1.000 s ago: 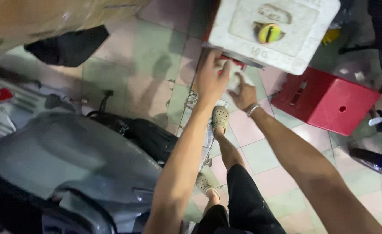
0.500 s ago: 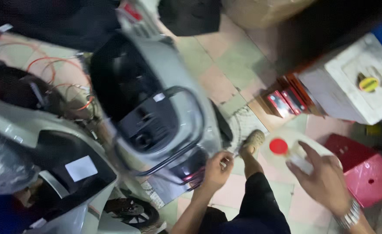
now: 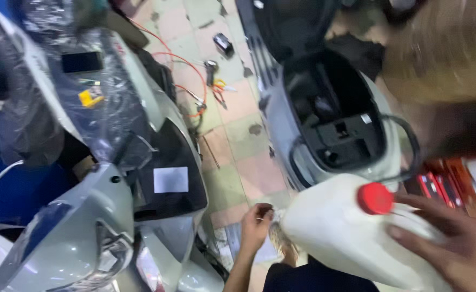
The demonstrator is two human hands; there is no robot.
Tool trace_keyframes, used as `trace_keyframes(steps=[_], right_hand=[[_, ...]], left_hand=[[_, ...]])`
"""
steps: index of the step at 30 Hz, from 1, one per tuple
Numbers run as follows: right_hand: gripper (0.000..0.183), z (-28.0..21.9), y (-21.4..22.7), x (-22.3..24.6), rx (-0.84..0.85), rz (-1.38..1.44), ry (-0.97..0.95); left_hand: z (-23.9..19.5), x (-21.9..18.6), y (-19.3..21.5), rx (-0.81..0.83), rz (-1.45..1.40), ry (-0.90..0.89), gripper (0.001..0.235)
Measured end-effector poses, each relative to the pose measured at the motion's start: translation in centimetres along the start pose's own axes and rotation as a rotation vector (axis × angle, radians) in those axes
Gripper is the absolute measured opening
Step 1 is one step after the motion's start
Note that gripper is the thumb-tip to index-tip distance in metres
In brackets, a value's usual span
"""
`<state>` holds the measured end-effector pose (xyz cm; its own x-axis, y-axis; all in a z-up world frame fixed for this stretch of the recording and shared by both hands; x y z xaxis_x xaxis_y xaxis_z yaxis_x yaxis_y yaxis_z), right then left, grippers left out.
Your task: The person removes a side mirror from a scooter, retrieves a wrench from a wall-mounted tool rack, and uses it to tighten the mirror's mounting bolt. After securing the mirror, the person opens the seat compartment, retrieves a plastic fuel container, and pours fuel into the scooter's tank.
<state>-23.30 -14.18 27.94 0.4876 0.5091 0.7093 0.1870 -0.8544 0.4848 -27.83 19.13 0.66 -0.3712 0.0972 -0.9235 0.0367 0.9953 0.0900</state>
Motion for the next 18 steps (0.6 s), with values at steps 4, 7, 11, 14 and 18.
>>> trace_keyframes(steps=[4,7,11,14,18], right_hand=[[0.052,2.8,-9.4,8.1,0.127,-0.021,0.116],[0.046,5.9,-16.4,14.2,0.224,0.020,0.263],[0.047,12.1,-23.1,21.7,0.194,-0.265,0.434],[0.048,17.6,-25.2,25.2,0.193,-0.385,0.442],[0.052,23.6,-26.7,28.0,0.264,-0.512,0.338]], left_hand=[[3.3,-3.2,8.5,-0.127,-0.221,-0.134,0.018],[6.4,-8.8,13.9,-0.202,-0.205,-0.205,0.022],[10.1,-20.5,19.4,-0.180,-0.005,-0.537,0.046],[14.6,-27.3,20.5,0.136,0.255,-0.665,0.054],[21.9,-31.9,22.5,0.378,0.177,-0.651,0.057]])
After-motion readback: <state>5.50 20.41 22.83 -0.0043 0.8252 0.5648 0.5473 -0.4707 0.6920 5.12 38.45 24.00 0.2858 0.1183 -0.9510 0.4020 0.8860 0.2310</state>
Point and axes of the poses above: each hand's wrist, its own z-axis towards the middle knuckle, its own y-axis out of the back of the hand, x = y × z, the point moved 9 cm from there along z, towards the middle knuckle, and after that the axes turned 9 degrees about x, right-handed, at the moved point
